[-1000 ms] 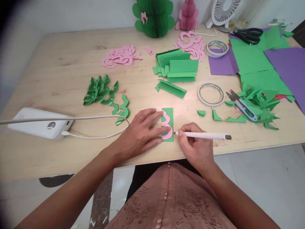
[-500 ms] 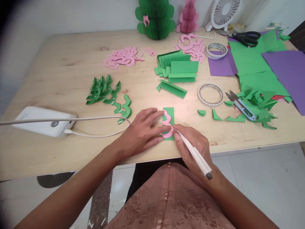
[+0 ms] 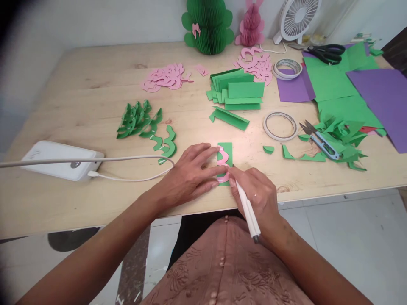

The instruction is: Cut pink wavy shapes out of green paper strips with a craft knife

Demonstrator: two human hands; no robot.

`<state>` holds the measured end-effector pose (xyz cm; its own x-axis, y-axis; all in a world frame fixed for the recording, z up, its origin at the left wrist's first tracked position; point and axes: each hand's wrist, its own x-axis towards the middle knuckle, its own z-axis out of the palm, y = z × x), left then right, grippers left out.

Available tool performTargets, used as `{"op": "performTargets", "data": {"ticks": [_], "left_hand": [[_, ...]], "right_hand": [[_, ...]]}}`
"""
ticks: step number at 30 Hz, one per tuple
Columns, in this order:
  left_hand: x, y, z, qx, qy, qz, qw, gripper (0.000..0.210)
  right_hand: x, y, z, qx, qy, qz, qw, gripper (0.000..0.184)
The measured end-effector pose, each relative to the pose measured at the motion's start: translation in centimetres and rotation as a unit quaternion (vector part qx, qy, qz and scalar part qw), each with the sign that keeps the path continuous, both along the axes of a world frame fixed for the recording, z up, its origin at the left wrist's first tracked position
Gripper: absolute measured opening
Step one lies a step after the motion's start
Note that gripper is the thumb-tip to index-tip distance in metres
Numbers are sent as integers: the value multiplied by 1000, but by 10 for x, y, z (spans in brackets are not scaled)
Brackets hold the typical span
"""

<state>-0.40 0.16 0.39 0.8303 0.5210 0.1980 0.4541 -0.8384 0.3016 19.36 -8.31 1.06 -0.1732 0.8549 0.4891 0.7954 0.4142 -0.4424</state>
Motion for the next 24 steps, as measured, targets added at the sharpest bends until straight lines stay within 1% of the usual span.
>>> {"op": "performTargets", "data": {"ticks": [7, 24], "left_hand": [[0, -1, 3, -9, 8, 5, 1000, 30], [1, 0, 1, -15, -3, 12, 1000, 29]], "right_hand": [[0, -1, -2, 4, -6, -10, 1000, 21], [1, -1, -5, 9, -16, -11, 1000, 24]]}}
